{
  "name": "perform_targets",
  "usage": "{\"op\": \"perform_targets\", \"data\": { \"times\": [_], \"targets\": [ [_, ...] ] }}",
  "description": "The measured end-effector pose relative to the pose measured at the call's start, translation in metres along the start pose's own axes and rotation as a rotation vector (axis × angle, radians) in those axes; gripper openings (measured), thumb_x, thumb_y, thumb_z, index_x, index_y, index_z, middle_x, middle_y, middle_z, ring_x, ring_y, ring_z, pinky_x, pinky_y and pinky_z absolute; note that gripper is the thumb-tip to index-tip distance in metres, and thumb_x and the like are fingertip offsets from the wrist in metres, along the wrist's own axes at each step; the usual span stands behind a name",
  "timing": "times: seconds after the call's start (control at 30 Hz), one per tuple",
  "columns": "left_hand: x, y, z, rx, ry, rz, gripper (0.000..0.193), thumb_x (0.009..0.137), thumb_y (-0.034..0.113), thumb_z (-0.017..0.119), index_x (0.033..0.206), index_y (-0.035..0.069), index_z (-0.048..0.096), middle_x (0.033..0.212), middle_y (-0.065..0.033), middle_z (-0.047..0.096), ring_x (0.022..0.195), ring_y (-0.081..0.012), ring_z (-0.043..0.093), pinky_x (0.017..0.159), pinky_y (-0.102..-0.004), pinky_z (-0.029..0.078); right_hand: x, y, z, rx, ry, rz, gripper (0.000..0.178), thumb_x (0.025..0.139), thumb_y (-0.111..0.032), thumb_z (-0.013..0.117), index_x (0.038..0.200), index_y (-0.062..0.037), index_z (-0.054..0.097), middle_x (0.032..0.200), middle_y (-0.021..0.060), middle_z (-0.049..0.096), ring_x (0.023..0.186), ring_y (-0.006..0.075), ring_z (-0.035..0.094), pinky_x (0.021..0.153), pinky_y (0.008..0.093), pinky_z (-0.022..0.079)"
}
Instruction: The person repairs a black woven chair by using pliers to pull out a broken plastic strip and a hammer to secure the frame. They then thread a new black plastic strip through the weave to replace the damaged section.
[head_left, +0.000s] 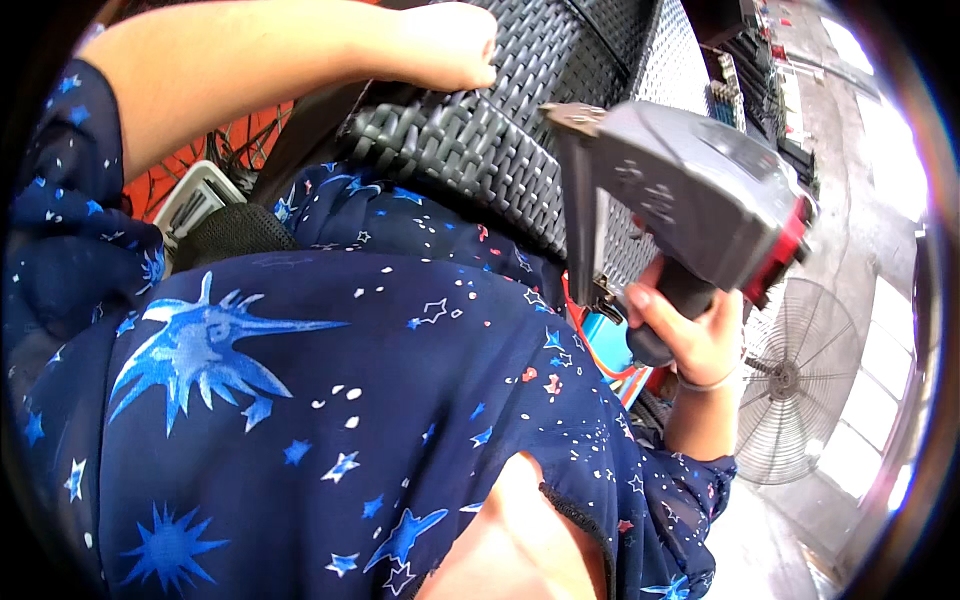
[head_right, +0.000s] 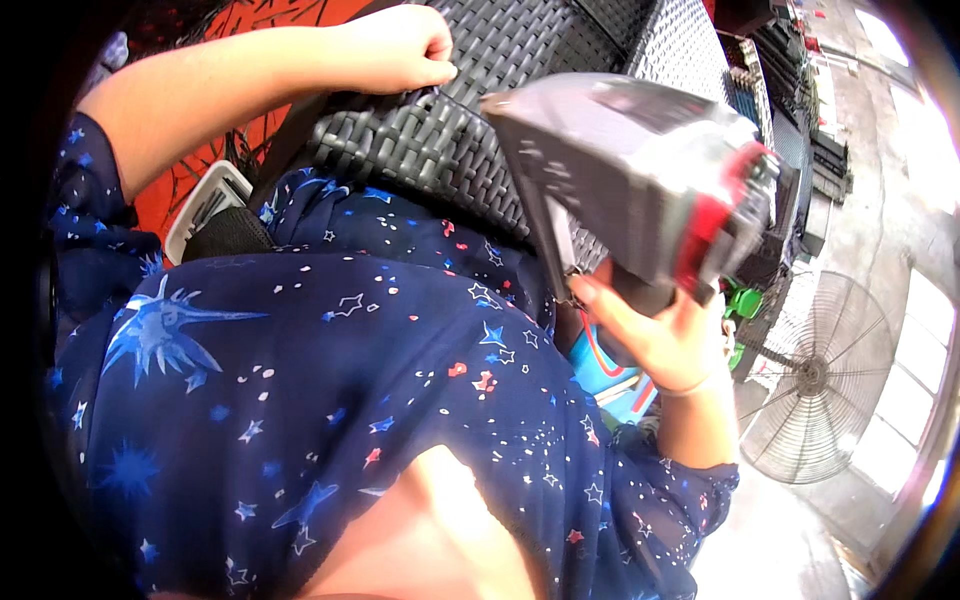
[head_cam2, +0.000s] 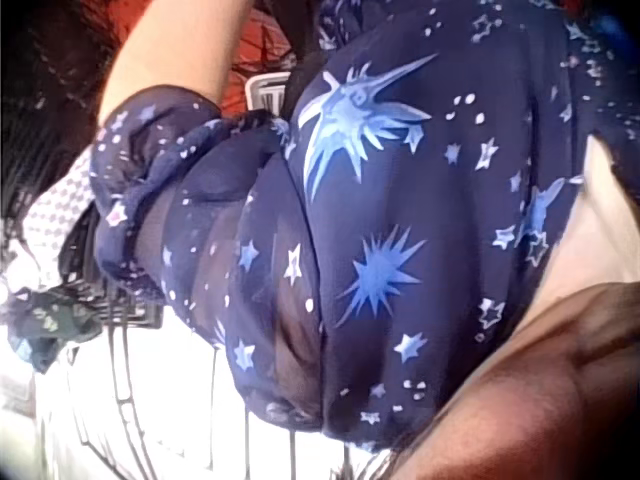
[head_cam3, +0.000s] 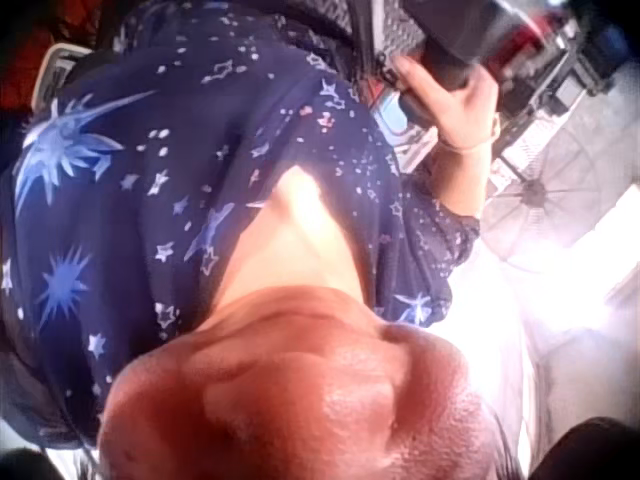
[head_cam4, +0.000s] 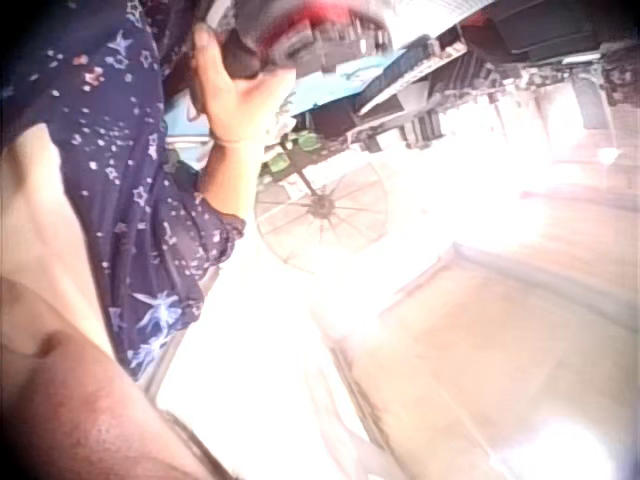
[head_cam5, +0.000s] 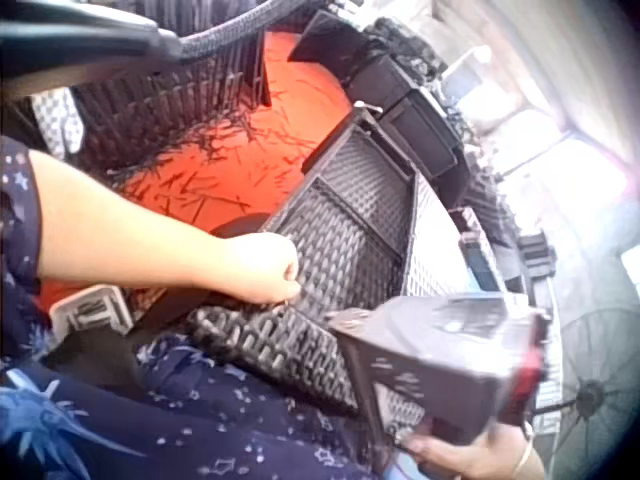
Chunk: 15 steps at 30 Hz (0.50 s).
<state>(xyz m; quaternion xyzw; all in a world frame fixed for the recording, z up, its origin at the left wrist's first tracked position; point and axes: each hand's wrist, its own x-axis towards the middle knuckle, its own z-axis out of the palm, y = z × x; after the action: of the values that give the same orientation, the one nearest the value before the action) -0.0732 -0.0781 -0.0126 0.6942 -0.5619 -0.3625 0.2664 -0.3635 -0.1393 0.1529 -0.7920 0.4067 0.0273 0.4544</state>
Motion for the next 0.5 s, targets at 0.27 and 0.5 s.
{"op": "perform_targets", "data": {
  "times": [0.27, 0.5],
  "targets": [
    [0.029, -0.001, 0.035, 0.197, 0.124, 0.158, 0.029, 0.079, 0.02, 0.059, 0.075, -0.007, 0.07, 0.071, -0.0232, 0.068, 0.065, -0.0321, 0.069, 0.067, -0.0463, 0.055, 0.018, 0.001, 0.007, -0.375, -0.141, -0.059, 0.032, 0.079, -0.011, 0.082, 0.106, -0.0004, 0.069, 0.092, 0.0091, 0.072, 0.083, 0.0175, 0.067, 0.08, 0.0333, 0.053],
    [0.016, 0.004, 0.03, 0.133, 0.098, 0.133, 0.028, 0.078, 0.017, 0.062, 0.081, -0.009, 0.071, 0.083, -0.0256, 0.07, 0.077, -0.0363, 0.07, 0.073, -0.0455, 0.056, 0.029, 0.007, 0.008, -0.365, -0.14, -0.022, 0.035, 0.078, -0.013, 0.083, 0.106, -0.0005, 0.066, 0.085, 0.0055, 0.067, 0.075, 0.0144, 0.06, 0.073, 0.031, 0.051]
  ]
}}
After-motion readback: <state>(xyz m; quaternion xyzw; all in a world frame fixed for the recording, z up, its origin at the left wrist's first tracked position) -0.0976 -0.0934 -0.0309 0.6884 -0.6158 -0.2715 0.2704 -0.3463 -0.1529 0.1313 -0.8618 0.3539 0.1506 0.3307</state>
